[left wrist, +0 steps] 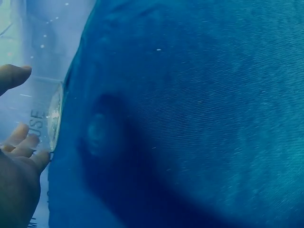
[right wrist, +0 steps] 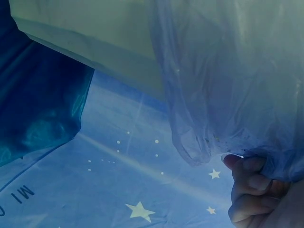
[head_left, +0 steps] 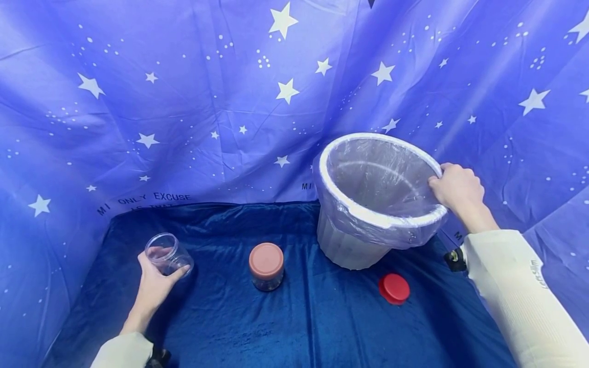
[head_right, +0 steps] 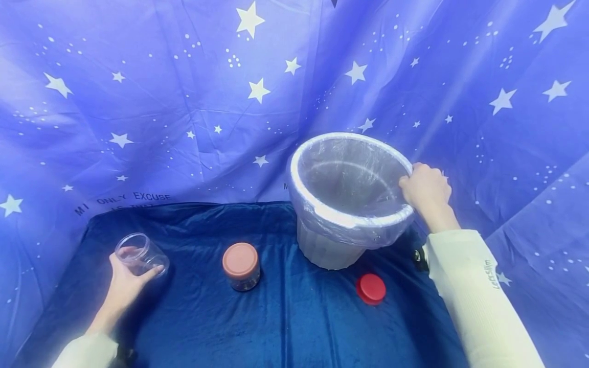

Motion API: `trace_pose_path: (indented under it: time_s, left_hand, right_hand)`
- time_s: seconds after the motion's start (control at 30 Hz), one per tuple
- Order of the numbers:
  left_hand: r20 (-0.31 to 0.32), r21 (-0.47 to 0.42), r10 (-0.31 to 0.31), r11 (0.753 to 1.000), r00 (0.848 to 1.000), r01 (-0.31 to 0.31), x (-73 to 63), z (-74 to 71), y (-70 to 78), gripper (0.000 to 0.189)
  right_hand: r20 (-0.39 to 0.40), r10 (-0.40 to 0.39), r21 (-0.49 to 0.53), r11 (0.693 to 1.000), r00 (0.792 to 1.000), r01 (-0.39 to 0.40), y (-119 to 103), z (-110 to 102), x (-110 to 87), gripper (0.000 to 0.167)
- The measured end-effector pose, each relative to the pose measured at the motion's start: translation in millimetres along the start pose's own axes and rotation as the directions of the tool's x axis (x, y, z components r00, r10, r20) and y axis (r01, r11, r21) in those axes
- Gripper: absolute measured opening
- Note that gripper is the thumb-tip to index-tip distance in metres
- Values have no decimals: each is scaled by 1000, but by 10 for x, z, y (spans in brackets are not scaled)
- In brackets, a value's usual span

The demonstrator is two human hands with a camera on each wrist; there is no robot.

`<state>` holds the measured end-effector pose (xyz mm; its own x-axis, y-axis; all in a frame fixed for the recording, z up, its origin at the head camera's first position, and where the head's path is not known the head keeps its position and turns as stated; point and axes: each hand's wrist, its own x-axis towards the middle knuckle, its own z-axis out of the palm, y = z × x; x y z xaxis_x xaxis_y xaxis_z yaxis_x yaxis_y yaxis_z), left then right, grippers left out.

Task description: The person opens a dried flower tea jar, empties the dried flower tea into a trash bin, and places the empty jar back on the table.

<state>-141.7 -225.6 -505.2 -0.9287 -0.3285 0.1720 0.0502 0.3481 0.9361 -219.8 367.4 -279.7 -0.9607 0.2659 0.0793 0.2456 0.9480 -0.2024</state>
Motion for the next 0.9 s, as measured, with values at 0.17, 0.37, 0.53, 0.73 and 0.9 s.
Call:
trace_pose_path:
  time_s: [0.17,0.37,0.53,0.73,0.9]
  left_hand:
    - [9,16,-7,1000,1000,7,-50,77,-86,79]
    - [39,70,-16,997,999,13,-111,144,-206,82]
    - [80,86,-2,996,997,-5,-159,172,-290,83]
    - [74,85,-17,996,997,11,-168,192,-327,84]
    - [70,53,-66,997,995,62,-162,224,-316,84]
  right_hand:
    - [0,-4,-1,1000,1000,4,-5,8,1,50]
    - [9,3,-9,1000,1000,-3,-2,10,4,52]
    - [8,5,-8,1000,1000,-5,-6,14,8,52]
    - [10,9,-2,1000,1000,-9,-27,-3,-11,53]
    - [9,8,2,1000,1000,-8,-28,-17,-17,52]
